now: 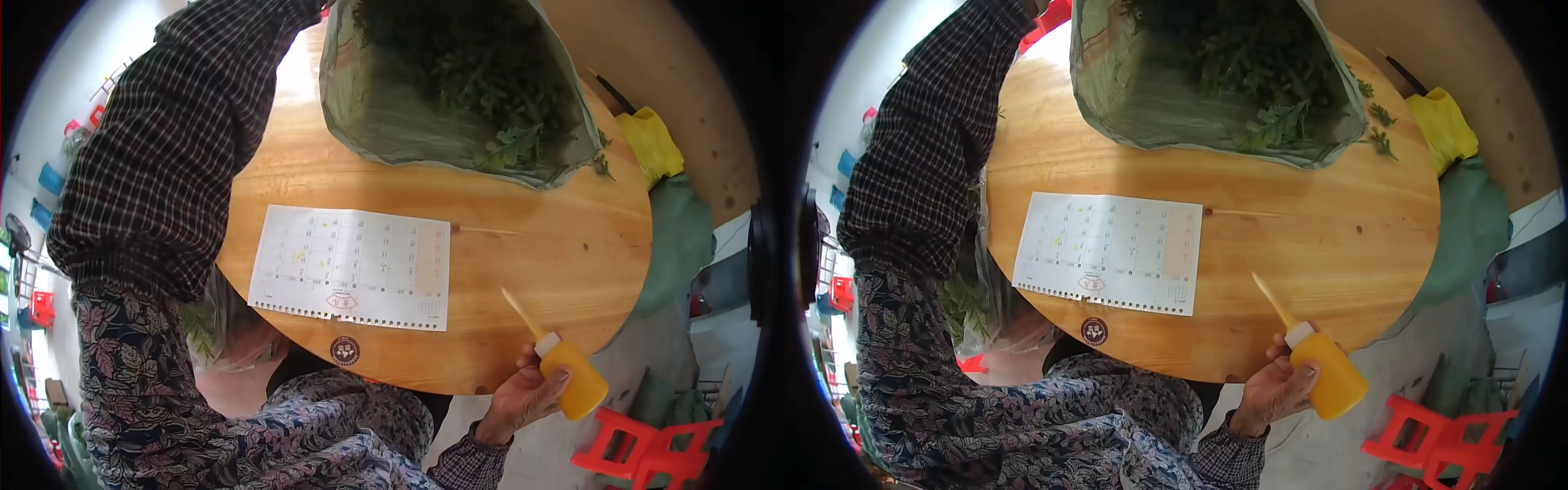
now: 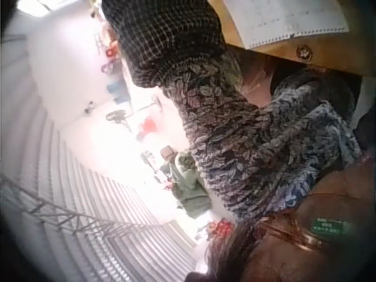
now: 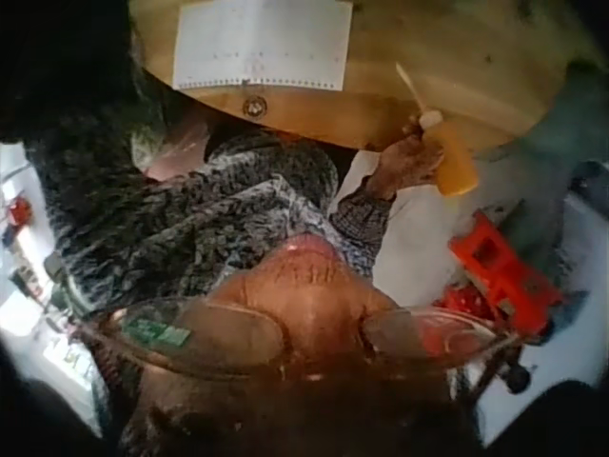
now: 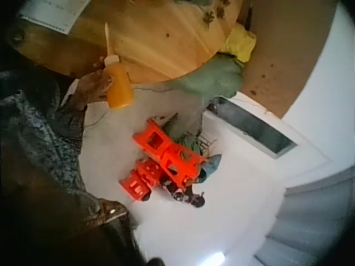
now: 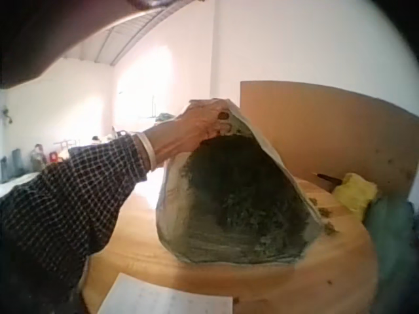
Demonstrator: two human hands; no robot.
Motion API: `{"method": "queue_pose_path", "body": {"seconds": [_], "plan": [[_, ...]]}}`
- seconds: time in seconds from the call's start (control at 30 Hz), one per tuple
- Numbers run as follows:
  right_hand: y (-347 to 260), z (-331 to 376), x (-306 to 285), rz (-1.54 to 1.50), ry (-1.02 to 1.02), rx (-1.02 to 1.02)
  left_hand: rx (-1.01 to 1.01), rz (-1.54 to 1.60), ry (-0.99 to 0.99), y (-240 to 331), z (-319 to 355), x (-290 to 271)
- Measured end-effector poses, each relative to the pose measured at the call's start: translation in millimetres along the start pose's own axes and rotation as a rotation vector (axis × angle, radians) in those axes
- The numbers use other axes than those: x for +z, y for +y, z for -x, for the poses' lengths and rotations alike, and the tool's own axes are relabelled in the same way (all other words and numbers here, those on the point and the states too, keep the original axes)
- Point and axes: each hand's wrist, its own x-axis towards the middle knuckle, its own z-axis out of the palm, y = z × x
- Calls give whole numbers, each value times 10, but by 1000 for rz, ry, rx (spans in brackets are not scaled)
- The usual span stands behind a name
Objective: Apply adhesive to plant sprigs and place them on a paper template.
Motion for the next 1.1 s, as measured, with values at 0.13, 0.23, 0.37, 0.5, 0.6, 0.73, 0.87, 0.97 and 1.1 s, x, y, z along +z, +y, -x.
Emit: {"method": "queue_pose_path", "body": {"seconds": [0.13, 0.23, 0.37, 0.5, 0.6, 0.73, 0.87, 0.97, 1.1], "plan": [[31, -39, 18, -11, -28, 9, -307, -123, 397, 379, 341, 448], [18, 8, 23, 21, -24, 17, -271, -149, 223, -287, 646, 289], [15, 10, -39, 51, -2, 18, -214, -491, -7, -824, 1013, 811], [22, 30, -61, 74, 12, 35, -376, -936, -294, -1503, 1009, 1084], [-8, 55, -40, 54, -1, 60, -375, -607, -289, -1973, 893, 682], [-71, 136, -19, 107, 18, 57, -362, -161, -292, -2598, 879, 328], [-79, 202, -8, 156, 44, 20, -333, 241, -280, -2943, 914, 273], [-53, 205, -26, 183, 47, -13, -305, 518, -251, -3061, 934, 180], [-43, 194, -57, 200, 54, -17, -283, 881, -204, -3100, 1094, 64]]}}
